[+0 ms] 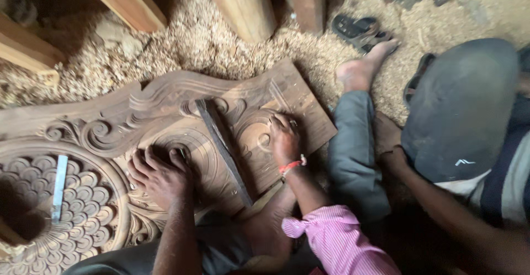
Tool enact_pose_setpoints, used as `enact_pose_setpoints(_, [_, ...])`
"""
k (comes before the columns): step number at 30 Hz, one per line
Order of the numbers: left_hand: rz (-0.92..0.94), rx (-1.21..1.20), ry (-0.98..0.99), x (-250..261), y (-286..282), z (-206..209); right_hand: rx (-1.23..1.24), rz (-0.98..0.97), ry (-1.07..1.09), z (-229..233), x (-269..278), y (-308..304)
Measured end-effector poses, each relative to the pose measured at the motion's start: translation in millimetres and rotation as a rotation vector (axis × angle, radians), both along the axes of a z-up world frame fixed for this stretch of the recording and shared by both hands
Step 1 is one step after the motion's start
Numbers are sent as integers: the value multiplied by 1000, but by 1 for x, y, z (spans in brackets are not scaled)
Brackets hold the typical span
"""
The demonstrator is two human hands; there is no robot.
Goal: The person carves intricate patterns into a wooden panel using a chisel and a wooden mallet. They then smooth the carved surface with a sanding block and wipe away wood shavings with their hand.
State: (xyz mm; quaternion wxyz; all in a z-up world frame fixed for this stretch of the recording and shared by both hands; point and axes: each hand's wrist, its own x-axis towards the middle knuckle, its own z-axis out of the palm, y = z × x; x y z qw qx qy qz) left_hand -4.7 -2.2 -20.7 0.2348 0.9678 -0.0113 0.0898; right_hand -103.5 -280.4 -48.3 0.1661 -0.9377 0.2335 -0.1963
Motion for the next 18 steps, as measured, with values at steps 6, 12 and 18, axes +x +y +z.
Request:
enact_pose_setpoints(6, [11,0,56,0,-3,3,-41,385,-70,13,8,21])
enact_pose_setpoints(12, [4,15,60,-4,4,4,187,133,-201,36,6,42])
enact_pose_setpoints(18, [-7,6,59,1,-1,4,-38,237,-99,25,20,28])
